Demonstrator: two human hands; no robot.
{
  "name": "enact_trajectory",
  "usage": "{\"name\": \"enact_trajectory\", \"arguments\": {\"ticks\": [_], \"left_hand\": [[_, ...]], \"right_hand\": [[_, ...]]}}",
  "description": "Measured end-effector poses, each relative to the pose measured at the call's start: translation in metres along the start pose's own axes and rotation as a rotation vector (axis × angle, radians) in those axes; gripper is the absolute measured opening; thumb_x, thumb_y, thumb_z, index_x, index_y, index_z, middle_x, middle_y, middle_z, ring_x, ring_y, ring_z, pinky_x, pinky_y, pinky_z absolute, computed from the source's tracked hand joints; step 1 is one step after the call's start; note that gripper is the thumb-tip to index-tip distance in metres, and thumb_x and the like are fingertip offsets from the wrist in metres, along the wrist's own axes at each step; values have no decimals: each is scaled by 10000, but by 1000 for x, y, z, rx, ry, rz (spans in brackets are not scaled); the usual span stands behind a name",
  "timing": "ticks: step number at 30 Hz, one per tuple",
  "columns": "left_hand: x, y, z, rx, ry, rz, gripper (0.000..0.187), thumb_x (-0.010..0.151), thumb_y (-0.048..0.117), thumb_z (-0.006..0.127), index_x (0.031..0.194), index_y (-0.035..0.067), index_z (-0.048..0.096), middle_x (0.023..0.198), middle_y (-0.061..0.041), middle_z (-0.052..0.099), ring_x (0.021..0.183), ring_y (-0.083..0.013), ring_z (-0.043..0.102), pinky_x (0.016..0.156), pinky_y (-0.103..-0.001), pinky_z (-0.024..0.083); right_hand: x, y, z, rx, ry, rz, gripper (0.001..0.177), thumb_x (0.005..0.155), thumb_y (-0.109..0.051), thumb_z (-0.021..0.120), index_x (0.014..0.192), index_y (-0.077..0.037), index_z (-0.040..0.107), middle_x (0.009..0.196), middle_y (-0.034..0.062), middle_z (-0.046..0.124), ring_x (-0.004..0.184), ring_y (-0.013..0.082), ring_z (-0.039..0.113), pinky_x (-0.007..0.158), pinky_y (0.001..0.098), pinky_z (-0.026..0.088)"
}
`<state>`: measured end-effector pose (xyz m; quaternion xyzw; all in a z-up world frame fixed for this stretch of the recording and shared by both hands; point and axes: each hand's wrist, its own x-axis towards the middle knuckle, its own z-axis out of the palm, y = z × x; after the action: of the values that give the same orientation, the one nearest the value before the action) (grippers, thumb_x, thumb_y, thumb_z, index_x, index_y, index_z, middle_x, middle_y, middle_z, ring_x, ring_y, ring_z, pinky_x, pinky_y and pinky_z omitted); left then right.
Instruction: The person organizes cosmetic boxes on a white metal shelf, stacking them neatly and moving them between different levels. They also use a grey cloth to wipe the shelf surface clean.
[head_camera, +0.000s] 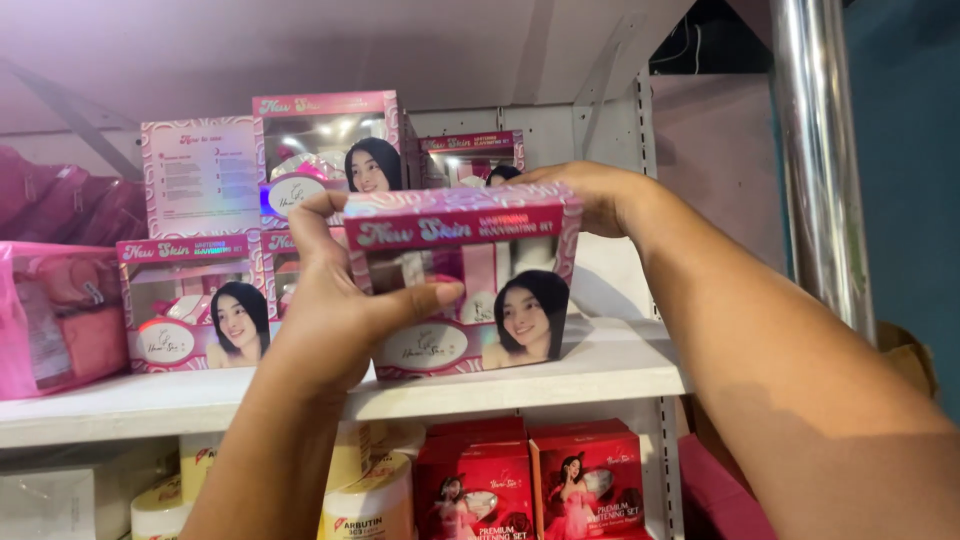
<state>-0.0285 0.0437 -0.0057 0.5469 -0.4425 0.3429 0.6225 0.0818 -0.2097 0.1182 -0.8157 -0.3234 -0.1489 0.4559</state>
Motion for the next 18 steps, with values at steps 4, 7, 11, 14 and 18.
{"name": "enact_trajectory", "arguments": {"ticks": [4, 7, 11, 14, 18], "left_hand": [[-1, -2, -6, -113, 44, 14, 1046, 598, -81, 831, 1403, 133, 198, 1154, -201, 653, 976, -288, 745, 831, -459, 660], [-1, 1, -6, -203, 50, -5, 1037, 604, -78, 824, 1417, 123, 214, 1171, -210, 646, 983, -293, 748, 807, -477, 671], [1, 0, -7, -137, 103, -66, 1003, 604, -73, 833, 1386, 78, 223, 1133, -217, 661, 946, -297, 756, 755, -481, 635], [5, -4, -9, -126, 97, -89, 1014, 588, -73, 835, 1382, 94, 226, 1120, -212, 670, 932, -299, 760, 745, -484, 634], [10, -8, -12, -128, 106, -131, 1000, 582, -63, 844, 1371, 84, 249, 1096, -212, 682, 924, -308, 759, 746, -502, 628]], "right_hand": [[24, 35, 0, -425, -55, -146, 536, 799, -202, 778, 1315, -89, 693, 1298, 125, 727, 1171, 197, 665, 950, 352, 520], [57, 63, -17, -703, -133, -228, 358, 802, -118, 805, 1123, 35, 757, 1102, 227, 770, 958, 314, 699, 836, 435, 552], [62, 62, -14, -887, 64, -311, 413, 719, -134, 808, 1111, -32, 728, 1059, 163, 753, 951, 282, 670, 829, 406, 570], [46, 56, -4, -1111, 202, -635, 562, 592, -161, 904, 1111, -81, 706, 1073, 171, 722, 994, 327, 666, 851, 415, 551], [35, 52, 9, -1235, 351, -905, 689, 527, -220, 1017, 1149, -120, 740, 1125, 231, 703, 1062, 456, 610, 880, 521, 493]]}}
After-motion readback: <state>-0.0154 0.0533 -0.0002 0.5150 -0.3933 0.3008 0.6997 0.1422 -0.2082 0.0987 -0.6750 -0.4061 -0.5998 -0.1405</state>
